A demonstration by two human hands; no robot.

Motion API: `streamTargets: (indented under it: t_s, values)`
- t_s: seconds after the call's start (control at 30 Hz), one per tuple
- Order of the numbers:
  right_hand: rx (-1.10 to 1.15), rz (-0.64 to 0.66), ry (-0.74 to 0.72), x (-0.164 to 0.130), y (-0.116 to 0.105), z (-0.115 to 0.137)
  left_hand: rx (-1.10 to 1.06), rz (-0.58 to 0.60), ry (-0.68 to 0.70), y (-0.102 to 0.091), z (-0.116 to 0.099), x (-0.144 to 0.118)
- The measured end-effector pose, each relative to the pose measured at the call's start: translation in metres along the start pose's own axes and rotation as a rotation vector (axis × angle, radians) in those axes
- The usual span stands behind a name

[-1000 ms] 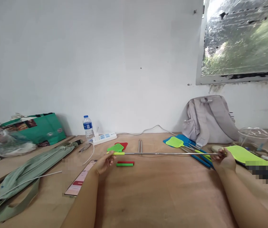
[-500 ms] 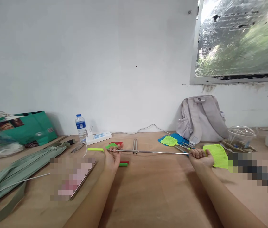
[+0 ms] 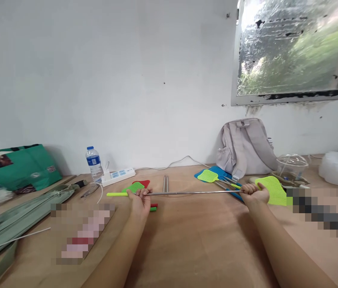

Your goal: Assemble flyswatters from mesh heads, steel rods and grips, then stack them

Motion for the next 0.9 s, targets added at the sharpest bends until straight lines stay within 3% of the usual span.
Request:
streamTargets:
  t_s: [0.2, 0.4, 0.63, 0.77, 0.9]
  values:
    - [-0.013, 0.059, 0.019, 0.001, 0.001, -0.002, -0.001, 0.055, 0.0, -0.001, -0.01, 0.006]
    - [0.041, 0.053, -0.078, 0.0, -0.007, 0.018, -0.03, -0.066, 0.139, -0.033, -0.043, 0.025]
    - [0.056, 0.109, -0.117, -0.01, 0.01, 0.011, -0.104, -0.024, 0.263, -0.045, -0.069, 0.024]
    - [-0.022, 0.133, -0.155, -0.014, 0.017, 0.001, -0.113, 0.018, 0.296, -0.04, -0.07, 0.022]
    - [-0.078, 0.102, -0.149, -0.023, 0.022, -0.022, -0.106, 0.028, 0.284, -0.035, -0.054, 0.019]
Point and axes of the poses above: each hand's wrist, its own x-axis towards the middle knuckle, its own y-axis out of the palm, z = x × y, the point moved 7 cm from there along x, towards the middle knuckle, and after that the axes turned 7 degrees about x, right-handed, at the moved point
